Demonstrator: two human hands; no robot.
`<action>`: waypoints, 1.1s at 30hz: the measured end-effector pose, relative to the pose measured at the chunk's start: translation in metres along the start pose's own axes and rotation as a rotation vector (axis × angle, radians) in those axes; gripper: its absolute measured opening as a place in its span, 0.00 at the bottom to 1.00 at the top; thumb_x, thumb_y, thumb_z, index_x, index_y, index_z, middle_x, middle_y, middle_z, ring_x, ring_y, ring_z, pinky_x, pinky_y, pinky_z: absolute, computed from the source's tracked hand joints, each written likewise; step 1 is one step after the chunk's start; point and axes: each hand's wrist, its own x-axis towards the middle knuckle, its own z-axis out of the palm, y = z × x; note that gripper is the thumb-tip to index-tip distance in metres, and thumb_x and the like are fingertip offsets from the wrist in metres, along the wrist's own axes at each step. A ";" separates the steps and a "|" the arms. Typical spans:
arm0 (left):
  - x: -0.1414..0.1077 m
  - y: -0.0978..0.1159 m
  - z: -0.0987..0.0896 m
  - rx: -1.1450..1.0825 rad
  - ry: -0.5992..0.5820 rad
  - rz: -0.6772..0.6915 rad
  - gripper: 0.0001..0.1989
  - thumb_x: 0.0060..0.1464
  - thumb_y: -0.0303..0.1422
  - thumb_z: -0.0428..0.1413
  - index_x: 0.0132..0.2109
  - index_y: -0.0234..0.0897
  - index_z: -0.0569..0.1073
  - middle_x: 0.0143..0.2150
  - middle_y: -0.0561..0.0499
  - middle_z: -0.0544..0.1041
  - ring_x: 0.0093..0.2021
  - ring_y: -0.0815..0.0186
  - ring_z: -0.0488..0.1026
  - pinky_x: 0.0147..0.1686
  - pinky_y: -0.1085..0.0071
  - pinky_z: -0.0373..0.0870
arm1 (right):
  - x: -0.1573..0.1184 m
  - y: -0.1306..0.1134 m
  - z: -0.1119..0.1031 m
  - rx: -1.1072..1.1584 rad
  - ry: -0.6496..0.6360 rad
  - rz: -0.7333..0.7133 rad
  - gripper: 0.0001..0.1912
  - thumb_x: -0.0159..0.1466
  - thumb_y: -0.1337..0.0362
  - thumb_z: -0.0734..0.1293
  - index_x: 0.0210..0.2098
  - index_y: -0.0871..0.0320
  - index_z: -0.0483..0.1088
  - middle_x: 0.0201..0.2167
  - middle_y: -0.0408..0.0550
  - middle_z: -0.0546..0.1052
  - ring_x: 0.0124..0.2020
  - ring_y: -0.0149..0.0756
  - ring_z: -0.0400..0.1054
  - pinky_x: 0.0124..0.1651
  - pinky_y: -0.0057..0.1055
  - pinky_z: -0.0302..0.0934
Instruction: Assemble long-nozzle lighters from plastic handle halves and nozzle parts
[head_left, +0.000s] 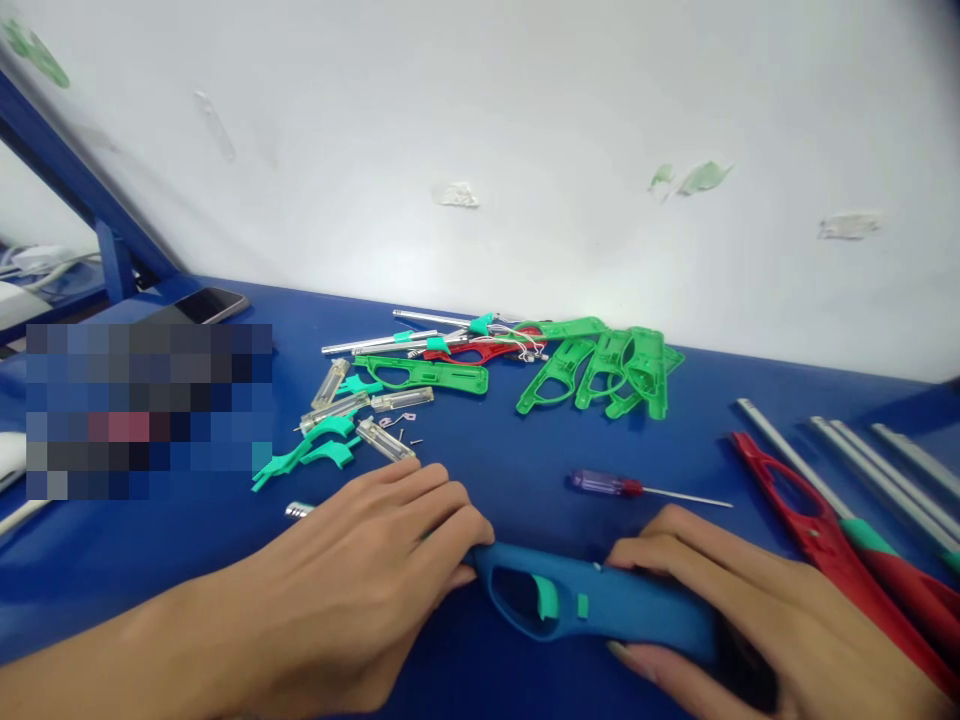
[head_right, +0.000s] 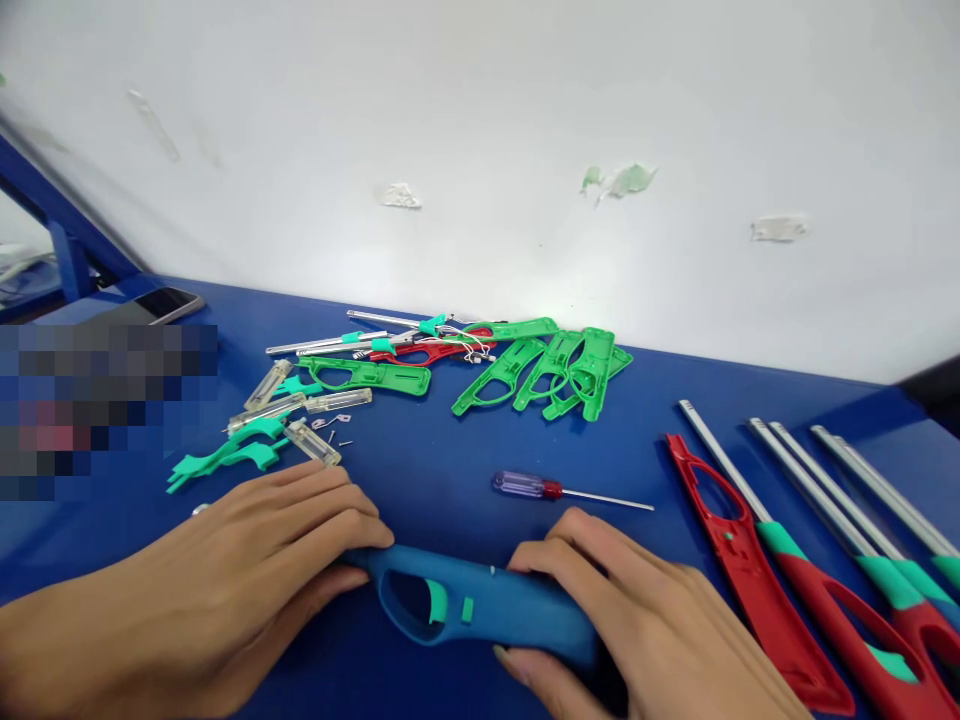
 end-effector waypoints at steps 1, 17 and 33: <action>0.000 0.000 0.000 -0.019 0.000 -0.007 0.10 0.71 0.22 0.47 0.49 0.37 0.71 0.44 0.48 0.78 0.41 0.57 0.74 0.46 0.58 0.74 | 0.000 0.000 -0.001 0.016 -0.011 0.007 0.22 0.72 0.40 0.62 0.54 0.44 0.76 0.49 0.44 0.86 0.48 0.53 0.84 0.42 0.48 0.83; -0.010 0.006 0.009 0.029 0.056 -0.057 0.20 0.75 0.28 0.43 0.68 0.40 0.68 0.55 0.43 0.77 0.53 0.59 0.78 0.51 0.64 0.80 | 0.011 -0.015 -0.013 0.351 0.108 0.354 0.19 0.66 0.38 0.71 0.50 0.36 0.79 0.43 0.33 0.87 0.40 0.33 0.85 0.43 0.20 0.77; -0.007 0.011 0.019 0.044 0.279 -0.005 0.09 0.75 0.27 0.47 0.48 0.39 0.72 0.44 0.48 0.79 0.46 0.59 0.78 0.46 0.62 0.79 | 0.022 -0.028 -0.023 0.352 0.052 0.242 0.20 0.72 0.39 0.65 0.43 0.42 0.83 0.38 0.37 0.89 0.34 0.35 0.85 0.37 0.20 0.78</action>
